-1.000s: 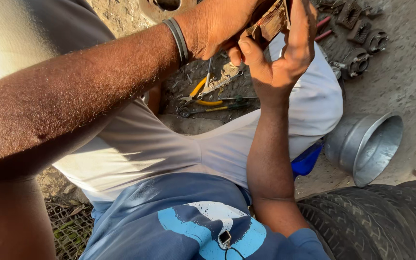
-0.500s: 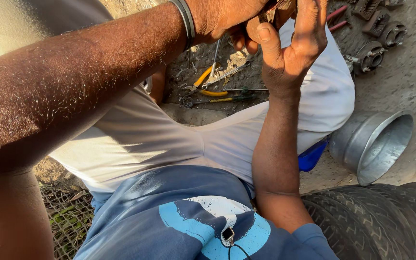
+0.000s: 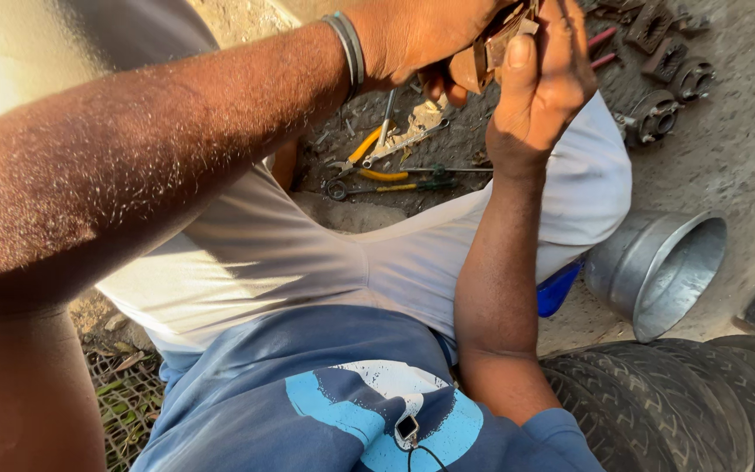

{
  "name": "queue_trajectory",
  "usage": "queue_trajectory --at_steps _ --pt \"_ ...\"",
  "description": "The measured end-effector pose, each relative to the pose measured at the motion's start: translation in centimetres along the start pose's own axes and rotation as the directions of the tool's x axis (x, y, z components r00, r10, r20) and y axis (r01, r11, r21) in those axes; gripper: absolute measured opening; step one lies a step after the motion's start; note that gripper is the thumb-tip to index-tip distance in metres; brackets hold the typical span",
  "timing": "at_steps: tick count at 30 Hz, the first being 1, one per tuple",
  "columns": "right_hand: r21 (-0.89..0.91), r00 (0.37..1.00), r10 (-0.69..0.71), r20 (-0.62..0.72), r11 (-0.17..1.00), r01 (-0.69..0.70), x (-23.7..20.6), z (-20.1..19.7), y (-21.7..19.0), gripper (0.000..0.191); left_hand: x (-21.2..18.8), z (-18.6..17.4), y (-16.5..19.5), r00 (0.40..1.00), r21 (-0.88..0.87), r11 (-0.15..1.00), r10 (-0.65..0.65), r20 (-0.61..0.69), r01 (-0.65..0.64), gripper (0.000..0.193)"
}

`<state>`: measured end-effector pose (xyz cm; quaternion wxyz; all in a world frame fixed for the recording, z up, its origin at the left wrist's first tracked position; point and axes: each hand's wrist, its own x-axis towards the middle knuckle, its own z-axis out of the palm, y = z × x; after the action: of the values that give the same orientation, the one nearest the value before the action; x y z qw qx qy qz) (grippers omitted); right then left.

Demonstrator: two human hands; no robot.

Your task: The person sits on the ground and uses pliers and a hammer to remove debris and reshape a small metal part. They repeatedly strike the part with the hammer and use pliers to pull out fragments, working on the same object throughout the clip.

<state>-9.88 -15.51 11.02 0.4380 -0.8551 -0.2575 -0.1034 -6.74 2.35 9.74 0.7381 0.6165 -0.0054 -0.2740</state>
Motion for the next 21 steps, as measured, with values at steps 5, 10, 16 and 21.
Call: queue_trajectory --at_steps 5,10,16,21 --pt "0.233 0.999 0.027 -0.024 0.972 -0.021 0.1 -0.5 1.1 0.044 0.8 0.0 1.0 1.0 -0.003 1.0 -0.008 -0.025 0.008 0.057" --pt "0.334 0.944 0.316 -0.097 0.904 -0.268 -0.9 1.9 5.6 0.028 1.2 -0.6 1.2 0.991 -0.301 0.947 0.086 -0.105 -0.114 0.054" --pt "-0.371 0.515 0.486 0.706 0.873 -0.316 -5.6 11.7 7.8 0.032 4.1 -2.4 -2.2 0.933 0.075 0.934 0.354 -0.064 -0.349 0.052" --pt "-0.473 0.333 0.379 0.863 0.838 0.272 -9.2 16.0 7.1 0.05 7.9 -3.4 -6.8 0.984 0.349 0.922 0.177 0.013 -0.17 0.053"
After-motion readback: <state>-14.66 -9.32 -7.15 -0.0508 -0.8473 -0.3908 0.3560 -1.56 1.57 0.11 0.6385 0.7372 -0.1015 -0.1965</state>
